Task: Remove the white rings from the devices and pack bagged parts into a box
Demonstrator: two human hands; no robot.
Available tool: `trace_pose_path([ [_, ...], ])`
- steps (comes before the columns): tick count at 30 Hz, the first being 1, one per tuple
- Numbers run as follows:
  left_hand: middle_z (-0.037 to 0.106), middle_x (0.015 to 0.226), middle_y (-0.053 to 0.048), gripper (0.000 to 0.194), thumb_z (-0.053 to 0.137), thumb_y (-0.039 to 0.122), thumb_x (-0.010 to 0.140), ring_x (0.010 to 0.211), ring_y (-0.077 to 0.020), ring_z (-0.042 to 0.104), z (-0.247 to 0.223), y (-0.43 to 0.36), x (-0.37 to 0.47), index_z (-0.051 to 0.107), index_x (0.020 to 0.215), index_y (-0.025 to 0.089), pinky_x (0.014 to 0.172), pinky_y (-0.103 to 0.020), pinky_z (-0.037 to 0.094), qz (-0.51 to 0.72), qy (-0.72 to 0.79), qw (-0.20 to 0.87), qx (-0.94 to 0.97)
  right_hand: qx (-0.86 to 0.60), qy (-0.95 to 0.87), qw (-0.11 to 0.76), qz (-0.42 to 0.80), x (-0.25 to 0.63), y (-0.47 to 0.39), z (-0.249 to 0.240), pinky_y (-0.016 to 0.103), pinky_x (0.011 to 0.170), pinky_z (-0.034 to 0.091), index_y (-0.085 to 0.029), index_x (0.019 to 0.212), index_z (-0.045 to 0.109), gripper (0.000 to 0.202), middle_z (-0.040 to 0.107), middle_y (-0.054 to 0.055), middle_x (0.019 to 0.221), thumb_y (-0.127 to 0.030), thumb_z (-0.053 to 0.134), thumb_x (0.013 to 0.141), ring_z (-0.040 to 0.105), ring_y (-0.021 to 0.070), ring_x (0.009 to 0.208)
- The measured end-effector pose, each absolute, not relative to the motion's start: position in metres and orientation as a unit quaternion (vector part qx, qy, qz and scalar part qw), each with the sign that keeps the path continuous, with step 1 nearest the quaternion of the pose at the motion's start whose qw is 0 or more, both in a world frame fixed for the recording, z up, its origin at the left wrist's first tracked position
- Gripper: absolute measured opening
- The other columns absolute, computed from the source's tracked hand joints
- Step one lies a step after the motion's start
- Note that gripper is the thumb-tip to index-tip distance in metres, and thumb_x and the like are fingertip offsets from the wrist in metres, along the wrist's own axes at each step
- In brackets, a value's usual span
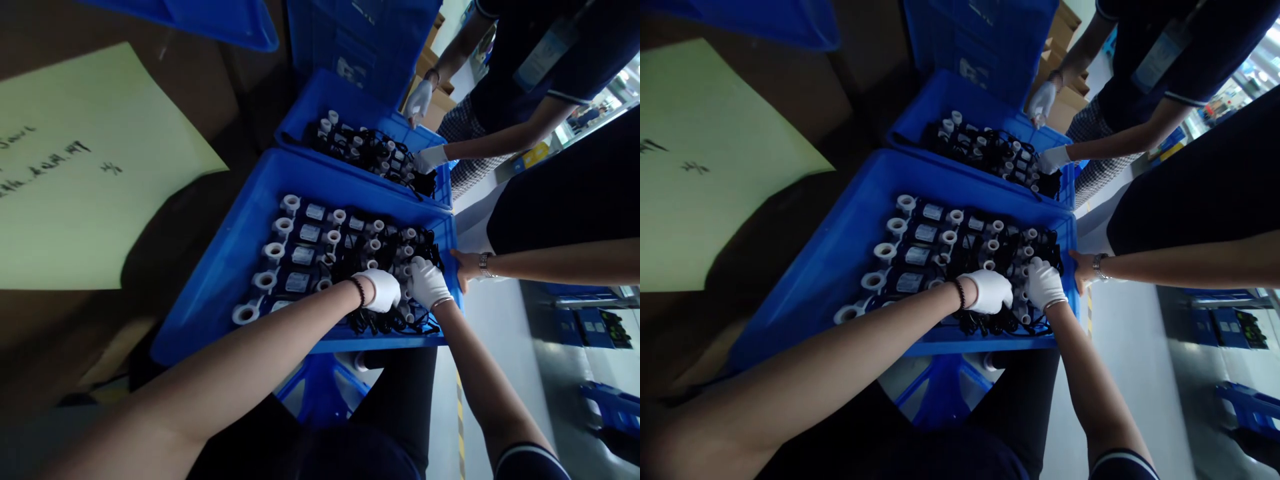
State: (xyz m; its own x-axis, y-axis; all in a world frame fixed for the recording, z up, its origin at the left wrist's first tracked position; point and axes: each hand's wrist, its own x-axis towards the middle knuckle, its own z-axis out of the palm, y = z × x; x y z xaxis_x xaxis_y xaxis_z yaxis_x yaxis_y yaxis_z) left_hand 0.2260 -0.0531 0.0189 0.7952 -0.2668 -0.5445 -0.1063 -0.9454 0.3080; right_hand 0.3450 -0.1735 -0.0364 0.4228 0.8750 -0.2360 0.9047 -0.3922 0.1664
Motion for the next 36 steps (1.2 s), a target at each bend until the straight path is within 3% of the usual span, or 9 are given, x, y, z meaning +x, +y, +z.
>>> trace_pose_path([
  [3,0.072,0.113,-0.012,0.045,0.051,0.015,0.077,0.097,-0.0301,0.068,0.018,-0.052,0.226,0.074,0.115,0.022,0.081,-0.039,0.053,-0.296,-0.108,0.139,0.939,0.856,0.493,0.150,-0.044,0.343,-0.173,-0.037,0.033,0.076,0.050,-0.010,0.113,0.063,0.044,0.051,0.019,0.126,-0.044,0.044,0.094,0.053,0.0270,0.102],
  [7,0.073,0.111,-0.011,0.043,0.054,0.014,0.075,0.095,-0.0282,0.068,0.016,-0.052,0.227,0.075,0.111,0.025,0.081,-0.037,0.053,-0.285,-0.096,0.148,0.942,0.828,0.534,0.162,-0.050,0.344,-0.169,-0.032,0.033,0.074,0.050,-0.022,0.142,0.044,0.053,0.050,0.015,0.130,-0.037,0.050,0.092,0.054,0.0269,0.103],
  [12,0.073,0.111,-0.011,0.042,0.054,0.015,0.076,0.095,-0.0270,0.068,0.018,-0.052,0.225,0.075,0.112,0.024,0.080,-0.035,0.053,-0.291,-0.101,0.141,0.941,0.844,0.495,0.189,-0.081,0.348,-0.156,-0.025,0.032,0.075,0.050,-0.018,0.119,0.061,0.042,0.059,0.014,0.112,-0.047,0.042,0.097,0.061,0.0246,0.095],
  [17,0.072,0.115,-0.008,0.046,0.052,0.016,0.078,0.100,-0.0268,0.067,0.016,-0.049,0.225,0.072,0.118,0.027,0.082,-0.034,0.052,-0.287,-0.106,0.153,0.940,0.826,0.522,0.196,-0.087,0.354,-0.155,-0.022,0.032,0.076,0.049,-0.021,0.127,0.058,0.040,0.062,0.013,0.114,-0.042,0.045,0.096,0.063,0.0244,0.097],
  [22,0.071,0.117,-0.009,0.046,0.051,0.017,0.079,0.102,-0.0283,0.067,0.017,-0.049,0.226,0.071,0.120,0.023,0.082,-0.035,0.052,-0.295,-0.113,0.143,0.938,0.842,0.493,0.204,-0.083,0.359,-0.164,-0.025,0.031,0.073,0.048,-0.022,0.117,0.064,0.048,0.067,0.012,0.106,-0.058,0.042,0.094,0.066,0.0245,0.092],
  [25,0.070,0.118,-0.010,0.047,0.051,0.016,0.078,0.102,-0.0288,0.067,0.018,-0.050,0.225,0.071,0.120,0.022,0.083,-0.036,0.052,-0.297,-0.116,0.148,0.936,0.811,0.547,0.197,-0.063,0.359,-0.165,-0.029,0.031,0.071,0.048,-0.026,0.130,0.055,0.043,0.066,0.010,0.111,-0.050,0.041,0.097,0.067,0.0236,0.091],
  [30,0.071,0.117,-0.008,0.048,0.050,0.015,0.078,0.098,-0.0270,0.068,0.017,-0.049,0.225,0.071,0.120,0.025,0.080,-0.035,0.052,-0.302,-0.097,0.155,0.936,0.830,0.517,0.199,-0.068,0.360,-0.157,-0.032,0.033,0.072,0.049,-0.017,0.107,0.067,0.057,0.069,0.013,0.100,-0.059,0.029,0.098,0.067,0.0270,0.093],
  [34,0.072,0.115,-0.006,0.048,0.051,0.018,0.077,0.098,-0.0244,0.068,0.012,-0.047,0.226,0.071,0.120,0.028,0.082,-0.031,0.052,-0.300,-0.095,0.159,0.936,0.792,0.571,0.199,-0.087,0.365,-0.157,-0.026,0.031,0.070,0.048,-0.024,0.131,0.054,0.049,0.068,0.011,0.109,-0.056,0.039,0.096,0.067,0.0253,0.093],
  [36,0.072,0.114,-0.007,0.048,0.052,0.019,0.077,0.097,-0.0246,0.068,0.008,-0.047,0.227,0.071,0.120,0.028,0.081,-0.032,0.052,-0.296,-0.090,0.166,0.936,0.785,0.574,0.217,-0.087,0.367,-0.160,-0.024,0.031,0.072,0.048,-0.024,0.124,0.058,0.041,0.067,0.011,0.109,-0.049,0.038,0.098,0.066,0.0249,0.094],
])
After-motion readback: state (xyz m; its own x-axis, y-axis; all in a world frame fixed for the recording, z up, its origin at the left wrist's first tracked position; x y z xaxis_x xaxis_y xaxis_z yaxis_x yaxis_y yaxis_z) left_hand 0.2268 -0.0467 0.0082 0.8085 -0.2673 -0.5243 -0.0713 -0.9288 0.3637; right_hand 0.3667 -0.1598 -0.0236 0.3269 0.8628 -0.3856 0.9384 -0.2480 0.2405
